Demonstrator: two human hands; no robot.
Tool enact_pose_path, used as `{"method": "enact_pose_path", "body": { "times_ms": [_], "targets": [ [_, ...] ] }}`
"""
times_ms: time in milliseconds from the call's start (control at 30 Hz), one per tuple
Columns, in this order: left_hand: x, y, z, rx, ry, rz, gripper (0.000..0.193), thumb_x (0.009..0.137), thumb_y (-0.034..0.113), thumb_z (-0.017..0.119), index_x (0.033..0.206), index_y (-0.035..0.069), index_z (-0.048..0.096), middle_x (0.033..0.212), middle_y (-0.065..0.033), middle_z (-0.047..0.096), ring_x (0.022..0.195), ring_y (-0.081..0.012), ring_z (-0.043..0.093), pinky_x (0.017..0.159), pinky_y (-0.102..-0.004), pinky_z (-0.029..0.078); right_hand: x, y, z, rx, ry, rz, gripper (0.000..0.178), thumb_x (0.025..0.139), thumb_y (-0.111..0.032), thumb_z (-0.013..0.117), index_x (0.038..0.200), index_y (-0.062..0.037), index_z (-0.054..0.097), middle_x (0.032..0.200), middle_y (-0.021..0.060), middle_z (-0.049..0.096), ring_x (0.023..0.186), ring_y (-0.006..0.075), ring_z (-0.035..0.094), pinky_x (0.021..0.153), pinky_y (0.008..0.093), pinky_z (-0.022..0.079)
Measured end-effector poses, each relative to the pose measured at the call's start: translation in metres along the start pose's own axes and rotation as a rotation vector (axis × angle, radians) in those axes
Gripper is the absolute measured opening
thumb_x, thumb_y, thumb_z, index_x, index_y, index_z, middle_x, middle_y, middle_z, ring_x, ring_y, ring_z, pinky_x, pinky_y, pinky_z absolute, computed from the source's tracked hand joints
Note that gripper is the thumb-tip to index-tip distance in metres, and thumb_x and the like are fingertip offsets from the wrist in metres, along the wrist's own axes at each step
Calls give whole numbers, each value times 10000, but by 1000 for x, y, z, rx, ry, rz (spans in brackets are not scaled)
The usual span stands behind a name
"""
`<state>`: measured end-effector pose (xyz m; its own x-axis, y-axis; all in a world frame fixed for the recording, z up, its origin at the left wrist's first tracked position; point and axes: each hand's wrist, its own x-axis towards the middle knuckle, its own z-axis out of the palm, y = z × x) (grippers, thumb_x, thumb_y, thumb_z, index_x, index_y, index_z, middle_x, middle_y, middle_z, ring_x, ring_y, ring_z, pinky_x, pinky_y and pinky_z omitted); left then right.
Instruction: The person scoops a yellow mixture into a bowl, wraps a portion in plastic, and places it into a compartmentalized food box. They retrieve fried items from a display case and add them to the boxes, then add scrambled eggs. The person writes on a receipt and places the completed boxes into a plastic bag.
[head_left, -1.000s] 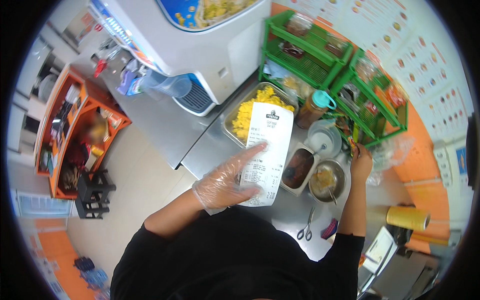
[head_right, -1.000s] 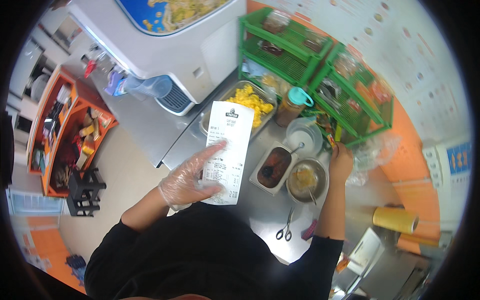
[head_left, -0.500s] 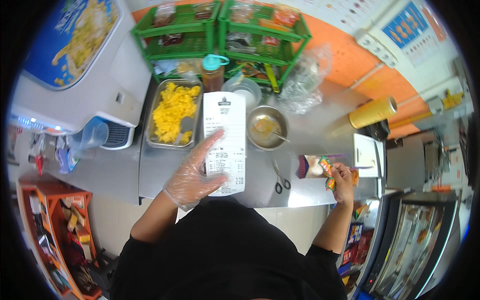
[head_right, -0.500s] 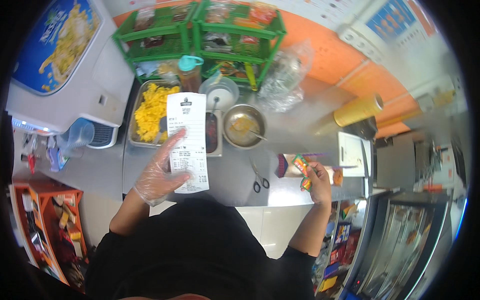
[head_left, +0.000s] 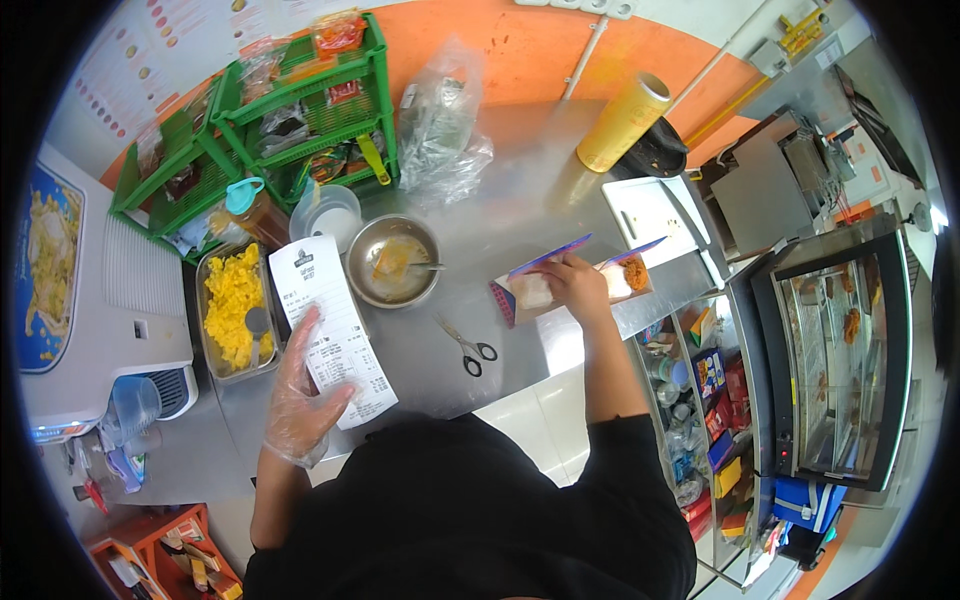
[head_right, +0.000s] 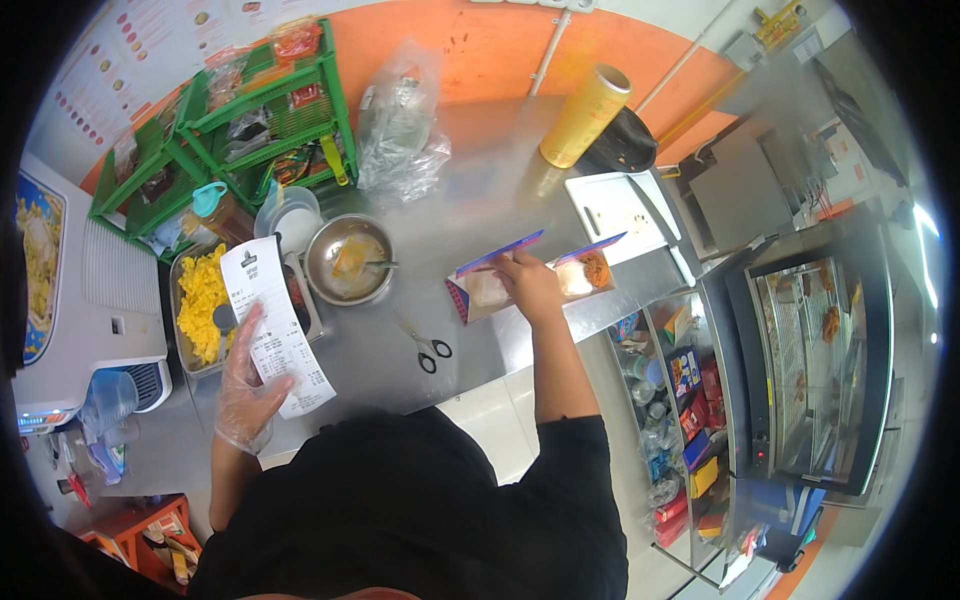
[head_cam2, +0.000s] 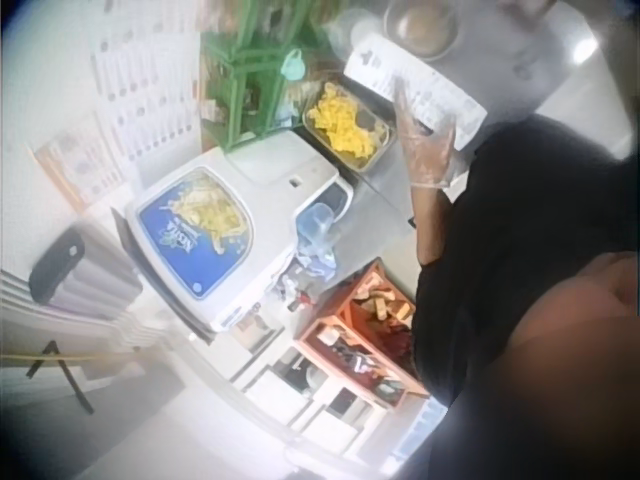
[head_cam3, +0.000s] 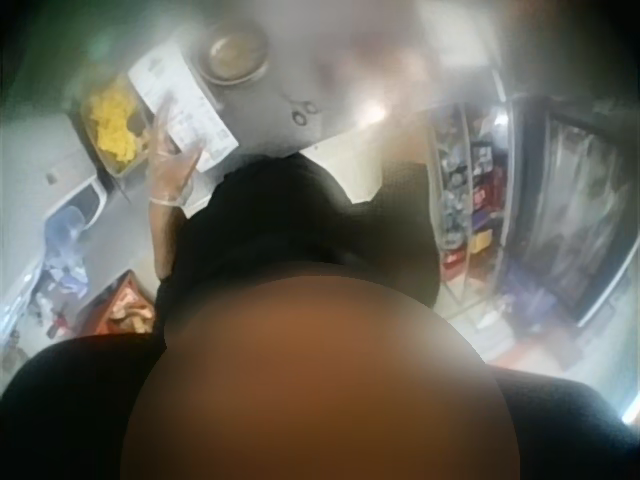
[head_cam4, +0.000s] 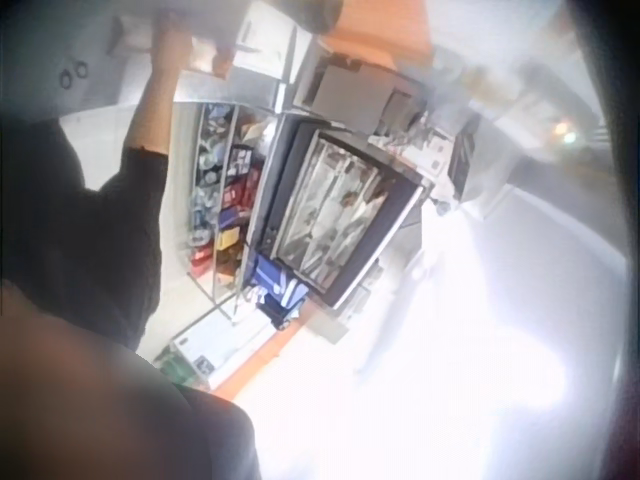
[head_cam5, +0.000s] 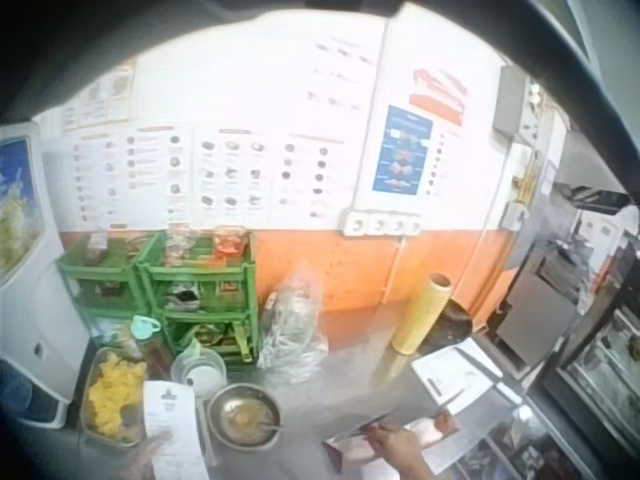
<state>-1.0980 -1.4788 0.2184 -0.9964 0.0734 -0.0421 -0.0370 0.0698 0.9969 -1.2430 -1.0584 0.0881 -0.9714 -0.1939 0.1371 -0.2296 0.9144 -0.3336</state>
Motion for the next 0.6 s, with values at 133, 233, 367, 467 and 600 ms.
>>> {"method": "enact_pose_path", "body": {
  "times_ms": [133,233,367,467,600],
  "targets": [
    [5,0,12,-22,69,-75,957,735,-167,622,1595,80,281,1539,-99,384,1365,-214,459,1125,-370,413,-5,18,-10,124,-120,175,264,913,-189,678,1151,-79,655,967,126,696,830,293,690,703,382,547],
    [8,-1,18,-54,135,-133,990,703,-187,581,1602,100,281,1526,-99,407,1342,-219,488,1095,-360,443,-27,54,-24,399,-237,534,284,963,-198,632,1188,-28,593,917,141,671,673,230,680,615,369,558],
    [12,-6,20,-82,160,-160,997,696,-157,604,1605,95,282,1516,-101,425,1328,-218,502,1097,-351,435,-41,125,-28,557,-77,842,309,985,-241,637,1161,0,556,920,138,648,665,200,658,559,339,570],
    [14,-7,17,-24,117,-137,967,733,-153,619,1604,87,274,1515,-102,423,1326,-204,491,1101,-349,424,-22,160,-13,809,146,884,556,1001,-322,620,1387,1,384,976,158,646,754,202,662,574,370,602],
    [13,-8,8,35,154,-92,948,779,-109,688,1605,78,262,1521,-101,408,1317,-196,490,1102,-349,417,-3,152,-48,-47,245,753,576,969,-239,630,1400,50,382,1216,342,581,1127,488,588,987,515,477]
  ]
}}
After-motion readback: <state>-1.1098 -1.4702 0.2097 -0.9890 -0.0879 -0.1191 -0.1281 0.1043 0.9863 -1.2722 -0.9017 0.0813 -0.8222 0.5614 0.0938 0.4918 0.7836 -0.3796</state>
